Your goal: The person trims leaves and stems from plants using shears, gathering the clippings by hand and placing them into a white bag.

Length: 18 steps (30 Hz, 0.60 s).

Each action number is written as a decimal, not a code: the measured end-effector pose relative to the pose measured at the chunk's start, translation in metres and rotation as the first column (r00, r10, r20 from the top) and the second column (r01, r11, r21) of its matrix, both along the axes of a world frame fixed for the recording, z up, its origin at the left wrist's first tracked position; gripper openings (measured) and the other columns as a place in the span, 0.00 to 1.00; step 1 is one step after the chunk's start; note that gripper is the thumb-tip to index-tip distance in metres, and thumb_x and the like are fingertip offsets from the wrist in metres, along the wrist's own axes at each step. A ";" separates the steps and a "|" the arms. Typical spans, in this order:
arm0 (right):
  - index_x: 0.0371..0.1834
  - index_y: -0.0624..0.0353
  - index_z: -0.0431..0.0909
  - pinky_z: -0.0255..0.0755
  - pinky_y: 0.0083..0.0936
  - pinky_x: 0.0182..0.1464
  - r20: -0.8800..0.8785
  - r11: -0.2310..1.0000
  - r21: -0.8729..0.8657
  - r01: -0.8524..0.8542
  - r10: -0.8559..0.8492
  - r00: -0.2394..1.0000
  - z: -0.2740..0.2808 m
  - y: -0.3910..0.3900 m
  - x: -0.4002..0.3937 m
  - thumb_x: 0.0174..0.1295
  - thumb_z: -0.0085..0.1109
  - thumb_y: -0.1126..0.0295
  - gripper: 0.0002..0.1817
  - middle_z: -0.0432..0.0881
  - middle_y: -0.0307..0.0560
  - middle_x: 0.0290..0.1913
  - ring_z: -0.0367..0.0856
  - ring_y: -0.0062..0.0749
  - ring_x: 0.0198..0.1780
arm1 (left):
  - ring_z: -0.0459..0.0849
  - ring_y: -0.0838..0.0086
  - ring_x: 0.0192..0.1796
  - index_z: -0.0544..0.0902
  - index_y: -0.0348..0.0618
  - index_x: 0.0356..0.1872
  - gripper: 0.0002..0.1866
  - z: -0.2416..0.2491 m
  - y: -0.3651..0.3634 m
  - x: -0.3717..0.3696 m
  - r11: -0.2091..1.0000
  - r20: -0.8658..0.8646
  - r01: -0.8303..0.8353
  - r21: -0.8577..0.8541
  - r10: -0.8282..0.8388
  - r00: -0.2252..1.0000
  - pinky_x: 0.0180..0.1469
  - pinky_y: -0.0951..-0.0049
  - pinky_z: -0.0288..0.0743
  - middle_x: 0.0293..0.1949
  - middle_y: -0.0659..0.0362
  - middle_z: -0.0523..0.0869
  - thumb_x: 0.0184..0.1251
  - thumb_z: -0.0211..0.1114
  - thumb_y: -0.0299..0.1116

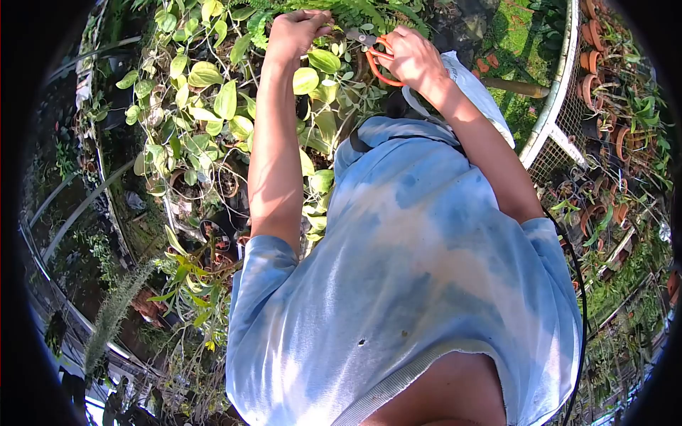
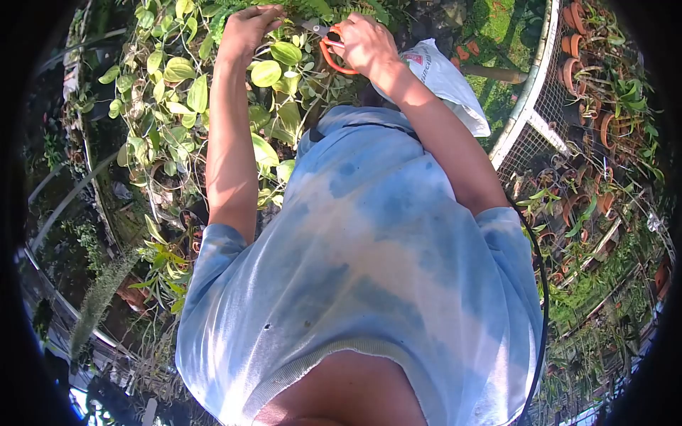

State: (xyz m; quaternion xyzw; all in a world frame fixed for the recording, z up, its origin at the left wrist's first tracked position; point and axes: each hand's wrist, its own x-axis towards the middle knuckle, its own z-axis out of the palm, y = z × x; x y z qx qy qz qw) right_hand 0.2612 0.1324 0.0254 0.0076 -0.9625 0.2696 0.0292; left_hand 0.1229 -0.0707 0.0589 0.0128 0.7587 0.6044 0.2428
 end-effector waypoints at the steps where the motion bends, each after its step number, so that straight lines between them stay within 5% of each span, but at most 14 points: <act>1: 0.45 0.61 0.84 0.79 0.41 0.52 -0.036 1.000 -0.014 0.002 -0.002 0.999 -0.003 0.004 0.006 0.49 0.77 0.60 0.23 0.81 0.51 0.45 0.82 0.49 0.50 | 0.89 0.77 0.41 0.86 0.29 0.44 0.11 0.012 -0.007 0.001 0.999 -0.016 -0.039 0.028 0.039 0.999 0.46 0.83 0.82 0.39 0.56 0.90 0.69 0.70 0.29; 7: 0.52 0.63 0.81 0.75 0.39 0.55 0.006 0.998 -0.061 0.021 -0.021 1.000 -0.003 0.016 0.030 0.38 0.82 0.56 0.37 0.77 0.53 0.47 0.77 0.51 0.52 | 0.85 0.81 0.42 0.86 0.34 0.48 0.12 0.014 -0.034 0.016 0.983 0.056 0.087 -0.163 -0.079 0.995 0.48 0.83 0.80 0.40 0.60 0.88 0.71 0.69 0.32; 11: 0.45 0.68 0.78 0.74 0.38 0.56 0.095 0.973 -0.221 -0.060 0.083 0.992 -0.008 0.013 0.024 0.40 0.83 0.48 0.38 0.75 0.54 0.44 0.77 0.49 0.51 | 0.85 0.80 0.39 0.86 0.33 0.46 0.11 0.000 -0.023 0.044 0.993 0.005 -0.032 -0.115 0.033 0.999 0.47 0.81 0.80 0.38 0.59 0.88 0.72 0.68 0.32; 12: 0.38 0.67 0.75 0.75 0.31 0.49 0.254 0.963 -0.263 -0.054 0.123 0.959 0.010 0.010 0.022 0.51 0.81 0.52 0.31 0.77 0.48 0.39 0.83 0.40 0.49 | 0.86 0.79 0.39 0.86 0.33 0.46 0.11 -0.006 -0.018 0.053 0.993 0.005 -0.062 -0.101 0.063 0.998 0.46 0.81 0.80 0.38 0.59 0.89 0.72 0.67 0.31; 13: 0.37 0.66 0.74 0.76 0.28 0.48 0.339 0.849 -0.529 0.004 0.207 0.918 -0.001 0.012 0.023 0.54 0.80 0.55 0.27 0.78 0.46 0.38 0.84 0.38 0.49 | 0.86 0.79 0.38 0.84 0.32 0.46 0.10 -0.018 -0.018 0.061 0.994 0.000 -0.111 -0.021 0.111 0.994 0.45 0.80 0.81 0.39 0.57 0.89 0.72 0.67 0.30; 15: 0.36 0.64 0.73 0.76 0.22 0.46 0.405 0.434 -0.876 0.208 0.430 0.807 -0.020 0.013 0.021 0.61 0.76 0.62 0.20 0.80 0.43 0.37 0.87 0.33 0.50 | 0.86 0.78 0.38 0.83 0.33 0.46 0.10 -0.031 -0.019 0.072 0.972 0.071 -0.229 0.054 0.225 0.972 0.45 0.80 0.81 0.38 0.56 0.89 0.73 0.67 0.30; 17: 0.43 0.66 0.73 0.78 0.20 0.51 0.474 0.523 -0.821 0.229 0.401 0.784 -0.017 0.013 0.029 0.66 0.70 0.70 0.15 0.83 0.44 0.42 0.87 0.34 0.54 | 0.86 0.79 0.38 0.82 0.35 0.45 0.09 -0.033 -0.025 0.080 0.946 0.074 -0.322 0.032 0.319 0.945 0.45 0.80 0.81 0.37 0.57 0.88 0.74 0.66 0.31; 18: 0.45 0.68 0.72 0.78 0.21 0.53 0.451 0.399 -0.872 0.282 0.434 0.780 -0.019 0.014 0.032 0.66 0.70 0.70 0.16 0.83 0.46 0.43 0.87 0.35 0.54 | 0.85 0.79 0.37 0.82 0.35 0.44 0.08 -0.034 -0.029 0.084 0.935 0.074 -0.351 0.053 0.347 0.935 0.45 0.80 0.81 0.37 0.58 0.88 0.74 0.66 0.31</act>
